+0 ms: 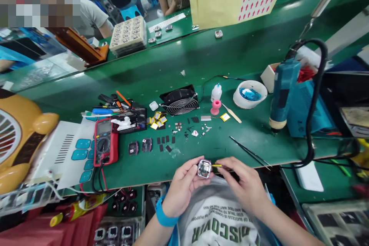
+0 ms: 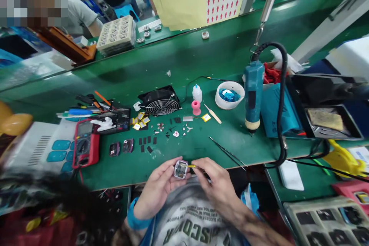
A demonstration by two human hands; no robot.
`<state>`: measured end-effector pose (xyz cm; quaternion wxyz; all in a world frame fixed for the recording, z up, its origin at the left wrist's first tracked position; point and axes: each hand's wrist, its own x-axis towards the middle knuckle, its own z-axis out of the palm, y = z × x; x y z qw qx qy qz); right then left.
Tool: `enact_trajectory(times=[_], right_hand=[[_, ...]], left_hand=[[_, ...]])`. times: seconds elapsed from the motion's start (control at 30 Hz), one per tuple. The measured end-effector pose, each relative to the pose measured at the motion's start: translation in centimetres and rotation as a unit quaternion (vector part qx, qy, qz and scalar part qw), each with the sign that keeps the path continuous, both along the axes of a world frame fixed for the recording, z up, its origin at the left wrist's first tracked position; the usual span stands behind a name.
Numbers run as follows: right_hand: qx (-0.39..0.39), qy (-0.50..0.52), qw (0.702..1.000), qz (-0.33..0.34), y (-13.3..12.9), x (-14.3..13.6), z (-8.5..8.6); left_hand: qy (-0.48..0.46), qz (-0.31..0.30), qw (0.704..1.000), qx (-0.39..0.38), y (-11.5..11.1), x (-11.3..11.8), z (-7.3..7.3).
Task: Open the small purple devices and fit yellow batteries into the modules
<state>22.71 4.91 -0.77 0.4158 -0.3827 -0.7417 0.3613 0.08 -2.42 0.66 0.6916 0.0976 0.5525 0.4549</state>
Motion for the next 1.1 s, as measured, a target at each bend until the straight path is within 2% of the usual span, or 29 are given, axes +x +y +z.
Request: enact_trajectory(times=[0.13,0.2,0.23,0.3,0.37,0.4,0.47,0.6,0.63,0.73,0.8,0.87,0.97,1.1], right_hand=[[0.009,-0.021,1.0,0.009,0.4,-0.6,-0.6],[0.012,-0.039,0.999,0.011,0.4,-0.9,-0.8],[0.015,-0.05,0.999,0.011,0.4,-1.0,-0.9],[0.024,-0.076,0.997,0.012,0.5,-1.0,-1.0],[0.044,-0.109,0.993,0.009,0.8,-0.6,-1.2],[0.058,-0.126,0.99,0.003,1.1,-0.1,-1.2],[0.085,-0.164,0.982,-0.024,2.0,1.4,-1.3],[0.114,-0.227,0.962,-0.096,5.0,6.0,-1.4],[0.115,-0.245,0.958,-0.095,5.8,7.0,-1.3],[0.099,-0.273,0.956,-0.035,7.6,8.5,-1.0],[0.064,-0.242,0.968,-0.028,8.1,8.2,-0.6],[0.02,-0.201,0.978,-0.048,8.0,7.0,-0.1],[-0.035,-0.147,0.986,-0.068,7.5,4.6,0.4],[-0.098,-0.065,0.993,-0.021,7.7,2.7,0.1]], left_hand=[[0.143,-0.054,0.988,0.022,-0.2,-0.8,-0.8],[0.278,-0.096,0.953,0.067,-0.4,-1.0,-1.2],[0.358,-0.115,0.921,0.1,-0.5,-1.1,-1.5],[0.503,-0.148,0.834,0.171,-0.6,-1.2,-1.9],[0.589,-0.17,0.755,0.233,-0.5,-1.3,-2.3],[0.609,-0.178,0.727,0.262,-0.3,-1.4,-2.6],[0.627,-0.181,0.692,0.308,0.0,-1.7,-3.0],[0.627,-0.167,0.674,0.353,0.3,-2.6,-3.9],[0.625,-0.167,0.67,0.365,0.3,-2.9,-4.0],[0.625,-0.177,0.639,0.412,0.2,-3.6,-4.2],[0.63,-0.185,0.615,0.438,0.1,-4.0,-4.0],[0.635,-0.19,0.602,0.445,0.1,-4.3,-3.9],[0.64,-0.19,0.593,0.45,0.1,-4.5,-3.7],[0.64,-0.19,0.589,0.455,0.3,-4.4,-3.7]])
